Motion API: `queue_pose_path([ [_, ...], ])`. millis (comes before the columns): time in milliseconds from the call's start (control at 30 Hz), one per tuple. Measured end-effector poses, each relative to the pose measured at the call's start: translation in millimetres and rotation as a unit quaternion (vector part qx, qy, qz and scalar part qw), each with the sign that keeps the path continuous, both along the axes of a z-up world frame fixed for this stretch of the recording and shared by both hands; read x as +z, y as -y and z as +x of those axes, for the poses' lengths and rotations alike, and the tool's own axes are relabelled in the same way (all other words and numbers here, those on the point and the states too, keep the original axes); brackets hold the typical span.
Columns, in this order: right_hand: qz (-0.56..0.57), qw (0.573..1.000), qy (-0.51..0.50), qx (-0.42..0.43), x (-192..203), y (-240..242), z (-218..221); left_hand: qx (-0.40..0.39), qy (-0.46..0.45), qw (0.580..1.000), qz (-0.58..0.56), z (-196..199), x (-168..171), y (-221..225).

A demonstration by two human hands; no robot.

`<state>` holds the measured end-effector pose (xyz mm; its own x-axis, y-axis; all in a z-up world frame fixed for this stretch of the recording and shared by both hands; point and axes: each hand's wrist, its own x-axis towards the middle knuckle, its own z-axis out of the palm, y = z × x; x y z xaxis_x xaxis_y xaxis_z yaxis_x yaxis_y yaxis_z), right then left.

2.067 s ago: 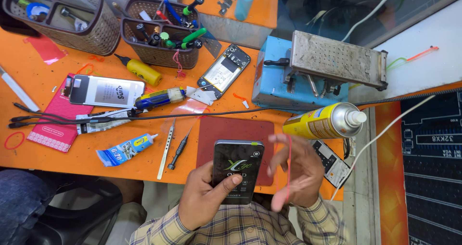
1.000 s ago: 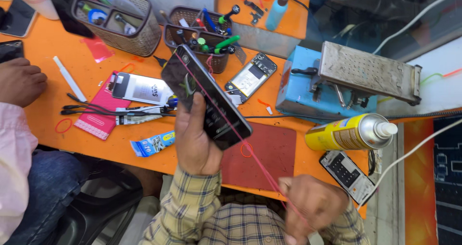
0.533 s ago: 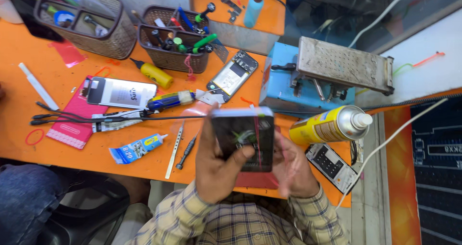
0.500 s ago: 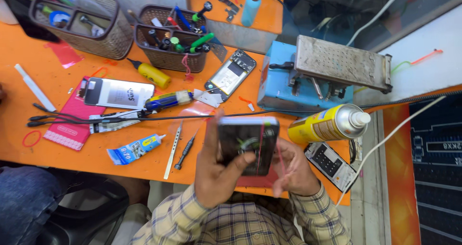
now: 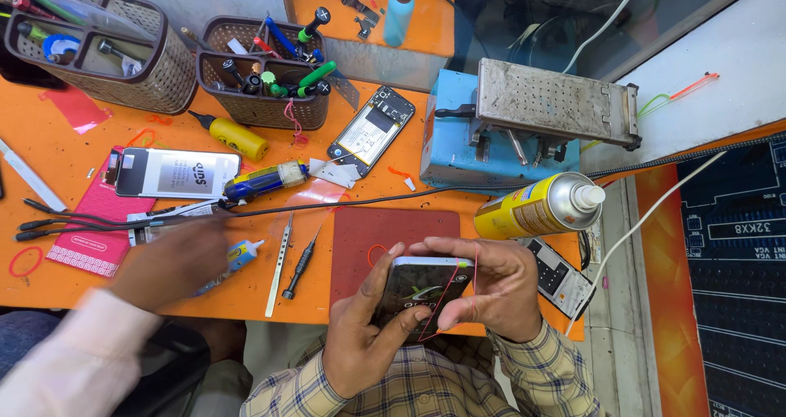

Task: The person cleans the internal components of a mobile phone with a cloth, applies adhesive from a tube to the chassis, and then fits the back cover onto the phone. The person then secures the assembly by wrapping several elastic bands around the device.

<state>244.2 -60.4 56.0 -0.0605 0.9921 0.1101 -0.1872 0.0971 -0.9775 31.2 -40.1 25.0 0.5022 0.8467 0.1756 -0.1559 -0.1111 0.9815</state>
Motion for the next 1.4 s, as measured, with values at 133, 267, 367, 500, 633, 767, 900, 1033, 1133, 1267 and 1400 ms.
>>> queue_pose_path([
  [133, 0.050, 0.993, 0.108, -0.013, 7, -1, 2, -0.009, 0.010, 1.000, 0.010, 0, 1, 0],
  [267, 0.083, 0.979, 0.183, -0.023, 10, -3, 3, -0.029, -0.001, 1.000, 0.003, -2, 1, -1],
  [367, 0.053, 0.982, 0.180, -0.018, 12, -4, 2, -0.034, -0.011, 0.999, -0.005, -4, 1, -1],
  [500, -0.010, 0.946, 0.310, 0.096, 16, -16, 23, -0.016, -0.011, 1.000, -0.019, -8, -5, -3],
  [633, -0.083, 0.935, 0.271, 0.213, -2, -19, 29, 0.072, 0.070, 0.979, -0.178, -12, -21, -13],
  [767, -0.188, 0.957, 0.100, 0.198, -59, -3, -25, 0.222, 0.171, 0.932, -0.232, -14, -32, -17],
  [900, -0.188, 0.980, -0.026, 0.060, -86, -5, -34, 0.288, 0.168, 0.920, -0.206, -24, -38, -18],
  [1033, -0.170, 0.983, -0.043, -0.056, -86, -29, -15, 0.245, 0.123, 0.928, -0.252, -39, -24, -17],
  [1133, -0.128, 0.991, 0.019, -0.045, -84, -45, -20, 0.136, 0.057, 0.934, -0.326, -42, -30, -17],
  [1267, -0.128, 0.990, -0.025, 0.055, -75, -48, -24, 0.027, 0.115, 0.913, -0.391, -38, -53, -5],
  [1400, -0.028, 0.973, 0.231, 0.002, -68, -37, -24, 0.094, 0.111, 0.912, -0.383, -49, -63, -4],
])
